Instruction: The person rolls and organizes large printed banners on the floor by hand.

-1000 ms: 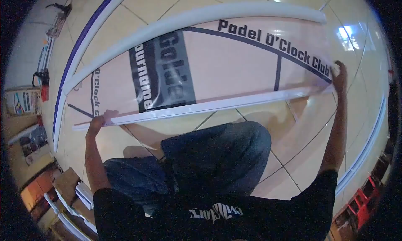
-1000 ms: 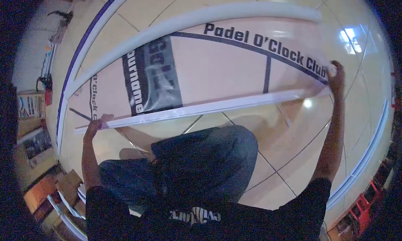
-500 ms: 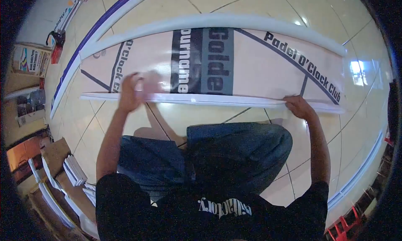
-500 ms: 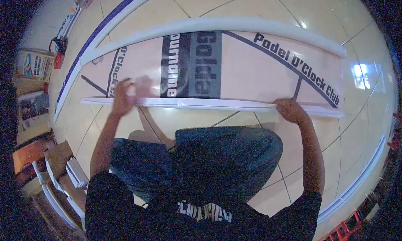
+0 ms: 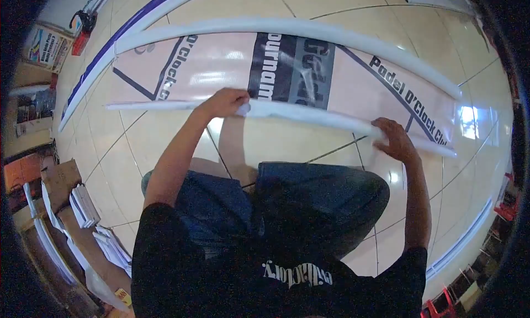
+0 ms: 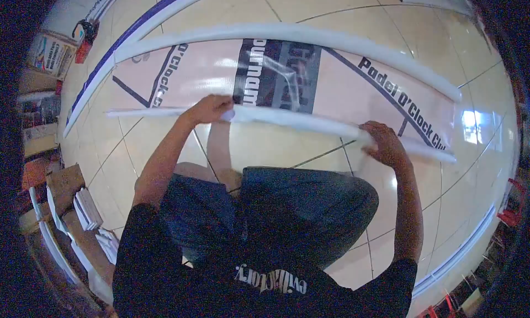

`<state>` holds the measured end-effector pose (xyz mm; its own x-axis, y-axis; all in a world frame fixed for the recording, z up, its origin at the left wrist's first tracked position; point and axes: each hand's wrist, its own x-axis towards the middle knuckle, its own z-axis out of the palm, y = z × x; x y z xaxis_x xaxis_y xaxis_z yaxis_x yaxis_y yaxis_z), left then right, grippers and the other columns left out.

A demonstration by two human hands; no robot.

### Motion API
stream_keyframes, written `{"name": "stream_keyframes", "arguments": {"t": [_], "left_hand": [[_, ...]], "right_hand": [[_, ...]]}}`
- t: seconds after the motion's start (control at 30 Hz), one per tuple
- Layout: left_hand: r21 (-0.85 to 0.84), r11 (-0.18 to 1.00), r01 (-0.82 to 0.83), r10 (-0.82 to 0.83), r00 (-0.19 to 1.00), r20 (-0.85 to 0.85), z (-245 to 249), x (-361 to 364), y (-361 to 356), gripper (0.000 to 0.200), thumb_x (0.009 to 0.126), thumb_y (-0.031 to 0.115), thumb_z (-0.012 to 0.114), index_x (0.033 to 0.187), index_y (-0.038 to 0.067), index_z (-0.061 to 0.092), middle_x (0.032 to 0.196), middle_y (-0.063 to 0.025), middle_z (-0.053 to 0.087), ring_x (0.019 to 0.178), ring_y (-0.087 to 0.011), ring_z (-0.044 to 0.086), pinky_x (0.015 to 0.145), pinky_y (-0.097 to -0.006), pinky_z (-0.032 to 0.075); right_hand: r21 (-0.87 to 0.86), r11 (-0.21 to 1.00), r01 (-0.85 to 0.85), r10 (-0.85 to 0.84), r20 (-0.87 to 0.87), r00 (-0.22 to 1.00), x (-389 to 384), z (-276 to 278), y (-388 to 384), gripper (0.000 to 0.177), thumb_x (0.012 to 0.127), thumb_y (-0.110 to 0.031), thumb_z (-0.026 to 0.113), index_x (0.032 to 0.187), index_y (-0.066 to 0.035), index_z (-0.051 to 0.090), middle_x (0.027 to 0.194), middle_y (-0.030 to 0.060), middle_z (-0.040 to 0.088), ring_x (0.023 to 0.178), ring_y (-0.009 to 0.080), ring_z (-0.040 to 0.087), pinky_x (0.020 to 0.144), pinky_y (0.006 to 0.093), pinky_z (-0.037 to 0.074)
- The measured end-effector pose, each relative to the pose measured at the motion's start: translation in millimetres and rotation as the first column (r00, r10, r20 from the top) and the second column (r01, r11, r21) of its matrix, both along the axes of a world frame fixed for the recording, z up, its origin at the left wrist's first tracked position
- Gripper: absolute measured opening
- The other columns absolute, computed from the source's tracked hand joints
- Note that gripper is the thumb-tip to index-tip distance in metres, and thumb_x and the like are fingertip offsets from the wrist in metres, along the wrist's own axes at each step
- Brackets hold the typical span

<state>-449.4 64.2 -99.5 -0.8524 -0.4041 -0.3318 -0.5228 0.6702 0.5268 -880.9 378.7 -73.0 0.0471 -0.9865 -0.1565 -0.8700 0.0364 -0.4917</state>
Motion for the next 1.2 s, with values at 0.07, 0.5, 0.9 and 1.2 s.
{"name": "stream_keyframes", "arguments": {"t": [0.07, 0.5, 0.9, 1.2], "left_hand": [[-0.075, 0.994, -0.082, 0.083, 0.996, 0.014, -3.6, -11.9, -8.8, 0.032, 0.088, 0.029, 0.057, 0.106, 0.004, 0.061, 0.104, -0.0166, 0.061, 0.097, -0.0351, 0.058, 0.090, -0.0458, 0.043], [-0.380, 0.925, -0.008, 0.111, 0.962, 0.249, 24.2, 192.0, -75.8, 0.038, 0.078, 0.011, 0.059, 0.116, 0.009, 0.059, 0.106, -0.0157, 0.063, 0.099, -0.0334, 0.059, 0.093, -0.0445, 0.045], [-0.427, 0.903, 0.042, -0.042, 0.999, 0.010, 28.1, 66.3, -57.5, 0.079, 0.064, 0.018, 0.075, 0.136, 0.013, 0.044, 0.138, -0.0163, 0.044, 0.127, -0.0371, 0.041, 0.106, -0.0496, 0.033], [0.031, 0.998, -0.049, 0.040, 0.970, 0.241, 55.0, 117.7, -108.8, 0.063, 0.068, 0.022, 0.078, 0.124, 0.007, 0.054, 0.117, -0.0159, 0.061, 0.112, -0.0294, 0.057, 0.101, -0.0403, 0.042]], "right_hand": [[0.225, 0.973, 0.059, -0.074, 0.061, 0.995, -10.2, -23.9, -6.7, 0.035, 0.083, -0.016, 0.062, 0.117, -0.007, 0.060, 0.112, 0.0147, 0.061, 0.106, 0.0341, 0.056, 0.097, 0.0426, 0.043], [0.112, 0.992, -0.059, 0.083, -0.228, 0.970, -142.3, -106.3, 65.0, 0.027, 0.085, -0.025, 0.057, 0.103, -0.005, 0.063, 0.092, 0.0182, 0.065, 0.090, 0.0360, 0.061, 0.080, 0.0456, 0.048], [-0.037, 0.998, -0.056, 0.039, -0.355, 0.934, 0.6, 1.1, -72.0, 0.076, 0.057, -0.015, 0.078, 0.126, -0.008, 0.047, 0.134, 0.0183, 0.043, 0.126, 0.0353, 0.039, 0.103, 0.0524, 0.032], [0.676, 0.736, 0.021, 0.158, -0.202, 0.967, -108.0, 4.2, -33.7, 0.062, 0.069, -0.032, 0.076, 0.120, -0.005, 0.053, 0.123, 0.0155, 0.056, 0.110, 0.0336, 0.055, 0.096, 0.0465, 0.041]]}}
